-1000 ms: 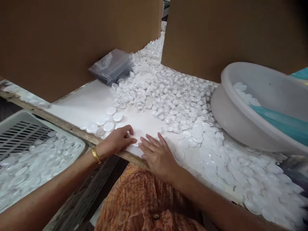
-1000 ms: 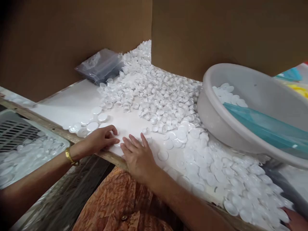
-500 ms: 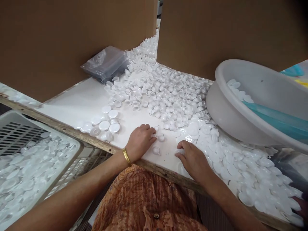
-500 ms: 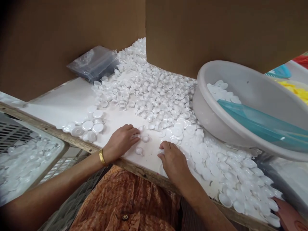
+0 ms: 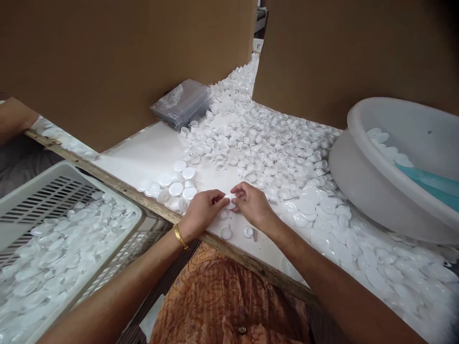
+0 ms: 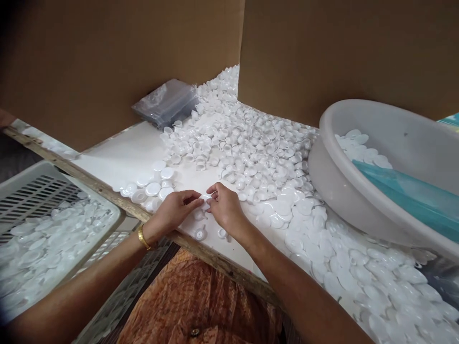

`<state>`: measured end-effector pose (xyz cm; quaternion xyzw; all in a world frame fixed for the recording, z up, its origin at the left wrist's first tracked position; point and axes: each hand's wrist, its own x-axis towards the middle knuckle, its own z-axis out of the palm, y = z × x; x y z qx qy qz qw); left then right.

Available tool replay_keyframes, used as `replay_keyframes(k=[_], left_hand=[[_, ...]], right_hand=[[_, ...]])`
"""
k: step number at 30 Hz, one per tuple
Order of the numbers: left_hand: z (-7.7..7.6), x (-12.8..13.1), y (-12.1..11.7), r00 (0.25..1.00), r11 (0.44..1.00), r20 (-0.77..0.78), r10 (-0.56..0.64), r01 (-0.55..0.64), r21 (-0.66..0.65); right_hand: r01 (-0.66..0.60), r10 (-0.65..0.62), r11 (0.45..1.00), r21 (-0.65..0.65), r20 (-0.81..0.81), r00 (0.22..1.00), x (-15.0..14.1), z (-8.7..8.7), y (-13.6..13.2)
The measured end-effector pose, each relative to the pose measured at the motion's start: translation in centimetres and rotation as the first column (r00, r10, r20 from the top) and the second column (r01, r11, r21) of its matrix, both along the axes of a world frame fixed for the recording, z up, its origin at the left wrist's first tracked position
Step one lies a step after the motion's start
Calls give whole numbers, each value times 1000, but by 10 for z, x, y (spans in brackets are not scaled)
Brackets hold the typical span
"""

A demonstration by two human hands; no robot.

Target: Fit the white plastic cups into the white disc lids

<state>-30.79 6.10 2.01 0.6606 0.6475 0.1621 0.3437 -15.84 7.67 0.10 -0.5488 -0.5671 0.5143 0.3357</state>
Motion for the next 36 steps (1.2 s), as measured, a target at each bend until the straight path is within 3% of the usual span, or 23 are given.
replay_keyframes(k=[3,8,11,14,17,20,22,27,30,36], left_hand=[[-5,-1,6,997,996,14,77,-76,-54],[-7,-1,15,991,991,112,77,-64,-115],[-7,0,17,993,990,100,65,-52,-129],[-8,1,18,996,989,70,55,-45,-139],[-8,1,18,997,988,55,56,-48,-144],[-8,-1,17,997,989,51,54,-46,-142],[-8,-2,17,997,990,63,45,-37,-135],[-6,-4,19,994,987,104,23,-6,-160],[-3,-4,23,990,962,142,24,16,-272],[-4,-7,28,966,888,253,46,76,-454]], right_hand=[[-30,22,997,69,114,993,-1,-5,2],[-125,51,965,232,302,952,3,-6,0],[-183,31,917,354,396,918,4,-7,-5],[-290,16,831,475,501,865,8,-8,-13],[-428,-35,697,575,623,781,14,-9,-22],[-570,-86,544,615,717,691,20,-10,-28],[-625,-87,483,614,743,663,22,-11,-31],[-610,-100,464,642,723,684,20,-12,-31],[-611,-99,466,640,724,683,18,-10,-32],[-708,-103,436,555,812,574,13,-3,-33]])
